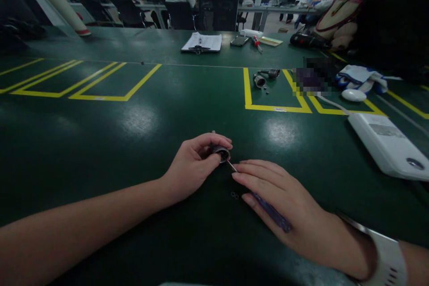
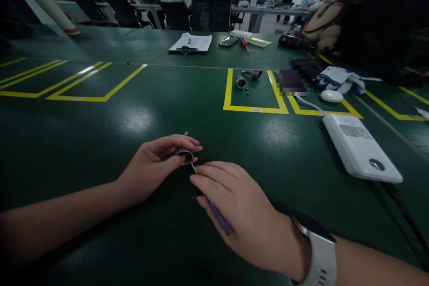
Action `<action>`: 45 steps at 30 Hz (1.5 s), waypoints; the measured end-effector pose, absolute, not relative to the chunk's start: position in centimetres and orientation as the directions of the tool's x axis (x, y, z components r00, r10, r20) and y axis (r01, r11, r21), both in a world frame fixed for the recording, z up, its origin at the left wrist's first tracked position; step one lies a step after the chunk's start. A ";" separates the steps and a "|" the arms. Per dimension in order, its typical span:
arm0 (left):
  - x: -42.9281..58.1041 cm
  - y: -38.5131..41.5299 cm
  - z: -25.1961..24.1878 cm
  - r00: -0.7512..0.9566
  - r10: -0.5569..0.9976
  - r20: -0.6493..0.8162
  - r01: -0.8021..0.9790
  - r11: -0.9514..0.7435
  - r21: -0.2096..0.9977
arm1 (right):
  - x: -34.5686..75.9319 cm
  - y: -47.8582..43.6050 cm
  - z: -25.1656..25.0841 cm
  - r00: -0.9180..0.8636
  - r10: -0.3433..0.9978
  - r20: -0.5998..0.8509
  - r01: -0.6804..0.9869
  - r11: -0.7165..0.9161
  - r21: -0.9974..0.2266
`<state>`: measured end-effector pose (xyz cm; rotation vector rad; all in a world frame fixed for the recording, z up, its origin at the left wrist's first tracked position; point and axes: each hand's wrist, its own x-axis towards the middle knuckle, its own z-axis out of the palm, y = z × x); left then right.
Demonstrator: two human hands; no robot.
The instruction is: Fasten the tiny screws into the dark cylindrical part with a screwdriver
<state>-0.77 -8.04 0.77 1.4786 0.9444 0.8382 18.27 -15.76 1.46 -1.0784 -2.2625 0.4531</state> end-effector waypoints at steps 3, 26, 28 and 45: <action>-0.8 -8.1 0.7 0.423 0.906 -0.008 0.085 -0.031 0.996 | 18.6 -15.9 1.7 -0.439 0.804 0.401 0.511 0.591 -0.624; -1.2 -2.7 0.8 0.153 0.988 -0.006 -0.076 0.018 0.997 | 16.7 -12.3 2.3 -0.858 0.501 0.115 0.481 0.862 -0.161; -1.6 -1.5 0.3 0.085 0.996 0.037 -0.072 -0.030 0.997 | 16.7 -10.7 2.1 -0.857 0.499 0.133 0.480 0.865 -0.148; -2.6 -0.9 -0.4 0.104 0.991 0.080 -0.097 -0.070 0.993 | 18.2 -7.8 0.5 -0.153 0.967 0.204 -0.020 0.203 -0.979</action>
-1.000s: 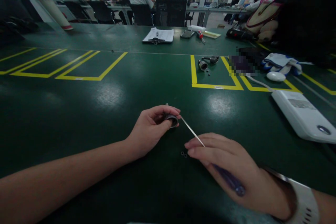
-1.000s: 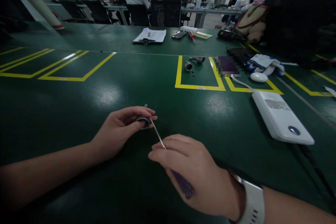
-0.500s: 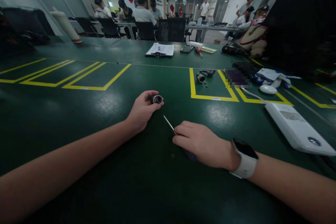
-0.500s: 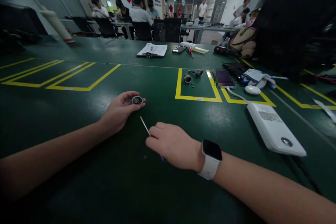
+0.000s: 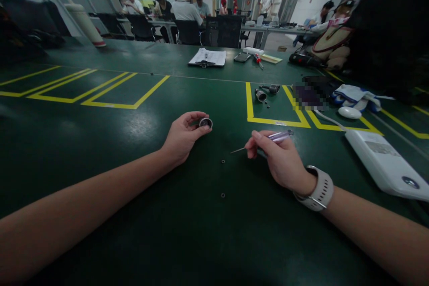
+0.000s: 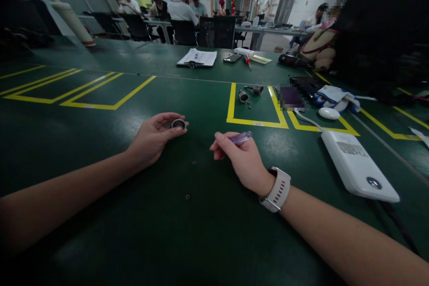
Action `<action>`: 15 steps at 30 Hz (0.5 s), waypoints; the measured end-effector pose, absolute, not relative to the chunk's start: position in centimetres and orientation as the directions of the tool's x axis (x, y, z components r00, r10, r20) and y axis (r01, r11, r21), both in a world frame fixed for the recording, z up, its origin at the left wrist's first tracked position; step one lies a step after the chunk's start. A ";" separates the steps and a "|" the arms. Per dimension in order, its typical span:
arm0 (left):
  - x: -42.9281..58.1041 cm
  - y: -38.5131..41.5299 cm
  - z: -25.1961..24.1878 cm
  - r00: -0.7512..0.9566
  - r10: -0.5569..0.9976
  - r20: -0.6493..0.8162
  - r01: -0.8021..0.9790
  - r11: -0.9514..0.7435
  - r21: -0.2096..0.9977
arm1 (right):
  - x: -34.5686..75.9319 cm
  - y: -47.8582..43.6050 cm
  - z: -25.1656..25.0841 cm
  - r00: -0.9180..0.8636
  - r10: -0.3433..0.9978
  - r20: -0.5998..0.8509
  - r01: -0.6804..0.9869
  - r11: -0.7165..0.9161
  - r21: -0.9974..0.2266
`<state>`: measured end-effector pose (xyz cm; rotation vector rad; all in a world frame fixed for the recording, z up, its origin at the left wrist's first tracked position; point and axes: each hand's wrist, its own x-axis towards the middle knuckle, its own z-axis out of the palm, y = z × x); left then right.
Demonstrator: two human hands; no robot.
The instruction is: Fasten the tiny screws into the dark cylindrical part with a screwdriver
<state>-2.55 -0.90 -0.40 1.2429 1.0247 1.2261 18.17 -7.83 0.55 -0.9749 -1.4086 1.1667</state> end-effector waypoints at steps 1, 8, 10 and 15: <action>-2.6 -0.9 -0.4 0.117 0.990 0.074 -0.090 -0.064 0.994 | 18.2 -7.7 0.4 -0.142 0.971 0.193 -0.040 0.189 -0.981; -2.6 -0.9 -0.4 0.136 0.989 0.061 -0.073 -0.052 0.996 | 17.9 -7.9 0.1 -0.217 0.962 0.167 -0.046 0.161 -0.986; -2.6 -0.9 -0.4 0.139 0.988 0.064 -0.079 -0.054 0.995 | 17.8 -8.1 0.4 -0.251 0.956 0.151 -0.007 0.154 -0.988; -2.7 -0.9 -0.5 0.167 0.983 0.072 -0.083 -0.059 0.995 | 17.5 -8.5 1.4 -0.302 0.949 0.089 0.215 0.158 -0.964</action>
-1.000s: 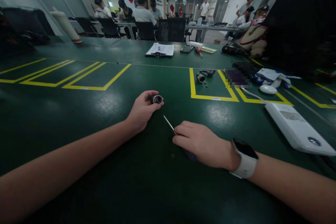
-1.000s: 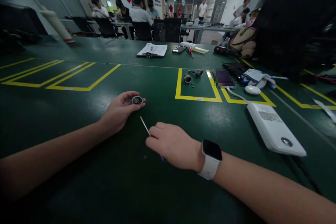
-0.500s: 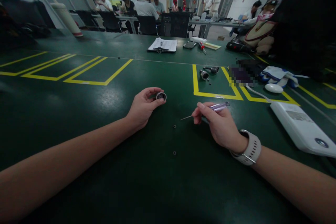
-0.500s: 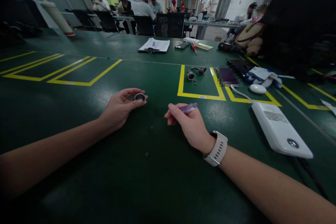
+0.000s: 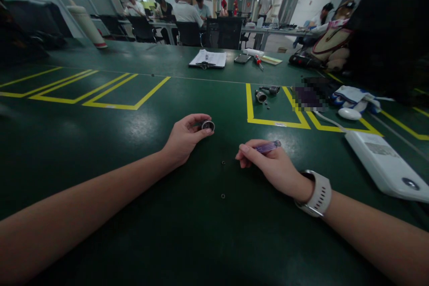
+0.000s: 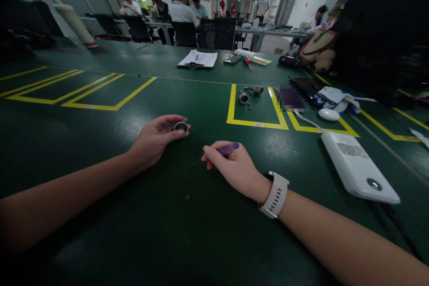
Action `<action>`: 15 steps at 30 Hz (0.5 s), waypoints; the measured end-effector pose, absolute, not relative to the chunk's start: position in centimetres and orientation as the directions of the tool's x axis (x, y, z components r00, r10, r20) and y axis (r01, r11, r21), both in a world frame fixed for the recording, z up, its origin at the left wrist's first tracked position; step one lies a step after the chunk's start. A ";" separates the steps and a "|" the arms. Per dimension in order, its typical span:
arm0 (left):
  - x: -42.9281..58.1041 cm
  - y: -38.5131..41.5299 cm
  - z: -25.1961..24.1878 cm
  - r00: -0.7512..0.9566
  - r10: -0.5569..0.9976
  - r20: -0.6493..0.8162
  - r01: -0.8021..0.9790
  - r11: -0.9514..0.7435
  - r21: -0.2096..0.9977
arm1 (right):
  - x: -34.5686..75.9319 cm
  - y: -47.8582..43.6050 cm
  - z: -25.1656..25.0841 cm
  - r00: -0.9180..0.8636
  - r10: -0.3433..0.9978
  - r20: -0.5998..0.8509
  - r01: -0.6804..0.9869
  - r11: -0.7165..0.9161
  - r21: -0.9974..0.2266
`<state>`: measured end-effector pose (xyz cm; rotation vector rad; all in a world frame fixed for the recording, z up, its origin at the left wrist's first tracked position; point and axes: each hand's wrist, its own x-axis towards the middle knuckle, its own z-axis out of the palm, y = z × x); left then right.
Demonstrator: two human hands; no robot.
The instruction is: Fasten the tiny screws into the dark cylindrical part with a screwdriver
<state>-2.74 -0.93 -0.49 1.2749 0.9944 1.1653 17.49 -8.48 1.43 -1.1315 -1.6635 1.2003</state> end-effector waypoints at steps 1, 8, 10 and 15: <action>-2.8 -0.9 -0.5 0.176 0.982 0.074 -0.089 -0.059 0.994 | 17.4 -8.6 1.6 -0.294 0.950 0.103 0.256 0.182 -0.949; -2.6 -1.2 -0.4 0.196 0.979 0.059 -0.124 -0.035 0.992 | 16.6 -9.6 1.9 -0.406 0.817 0.410 0.485 0.573 -0.661; -2.6 -1.3 -0.3 0.188 0.981 0.057 -0.117 -0.036 0.993 | 16.4 -9.7 1.6 -0.471 0.763 0.443 0.515 0.645 -0.564; -2.5 -1.4 -0.2 0.178 0.983 0.052 -0.103 -0.033 0.994 | 16.5 -9.5 1.1 -0.505 0.706 0.497 0.514 0.708 -0.484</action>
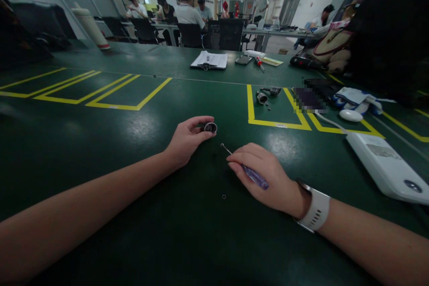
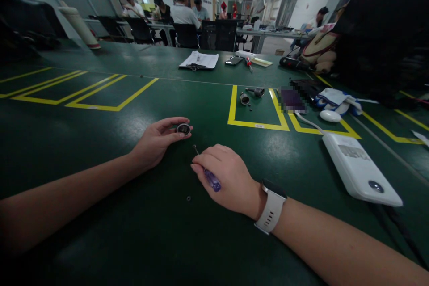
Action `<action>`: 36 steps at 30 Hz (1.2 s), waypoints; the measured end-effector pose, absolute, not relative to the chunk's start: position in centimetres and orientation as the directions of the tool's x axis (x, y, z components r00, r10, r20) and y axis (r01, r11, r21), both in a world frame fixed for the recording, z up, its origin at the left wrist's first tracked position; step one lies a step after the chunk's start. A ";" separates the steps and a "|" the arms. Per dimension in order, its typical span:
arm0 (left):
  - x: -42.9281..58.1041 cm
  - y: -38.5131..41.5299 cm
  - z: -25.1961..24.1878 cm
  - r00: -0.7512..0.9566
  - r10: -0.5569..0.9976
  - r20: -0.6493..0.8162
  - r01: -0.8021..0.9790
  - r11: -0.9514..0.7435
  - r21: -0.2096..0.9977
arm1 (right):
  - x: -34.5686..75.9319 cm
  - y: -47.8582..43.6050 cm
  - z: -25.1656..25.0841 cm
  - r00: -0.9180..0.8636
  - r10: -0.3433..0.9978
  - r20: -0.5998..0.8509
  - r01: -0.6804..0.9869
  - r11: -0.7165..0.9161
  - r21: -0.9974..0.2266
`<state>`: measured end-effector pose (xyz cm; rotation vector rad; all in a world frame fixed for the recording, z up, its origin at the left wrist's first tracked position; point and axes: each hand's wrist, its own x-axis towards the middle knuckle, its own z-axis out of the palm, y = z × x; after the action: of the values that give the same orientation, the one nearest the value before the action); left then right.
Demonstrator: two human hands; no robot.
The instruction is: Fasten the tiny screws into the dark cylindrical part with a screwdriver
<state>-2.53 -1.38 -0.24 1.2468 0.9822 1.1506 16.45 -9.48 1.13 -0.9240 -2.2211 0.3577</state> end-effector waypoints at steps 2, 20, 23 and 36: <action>-2.5 -1.5 -0.2 0.181 0.982 0.050 -0.104 -0.031 0.994 | 16.5 -9.5 1.1 -0.512 0.686 0.517 0.508 0.727 -0.461; -2.5 -2.6 0.2 0.288 0.950 0.124 0.028 -0.138 0.990 | 16.1 -9.4 1.6 -0.544 0.710 0.448 0.574 0.704 -0.418; -2.5 -2.6 0.2 0.293 0.945 0.147 0.040 -0.166 0.985 | 16.1 -9.3 1.4 -0.544 0.707 0.452 0.586 0.706 -0.397; -2.3 -2.8 0.4 0.253 0.951 0.175 0.103 -0.207 0.973 | 15.9 -9.3 0.8 -0.572 0.670 0.473 0.612 0.733 -0.298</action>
<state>-2.31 -2.77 0.39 1.5523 1.0162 1.0967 15.91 -9.26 0.78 -0.9671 -2.3643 0.1352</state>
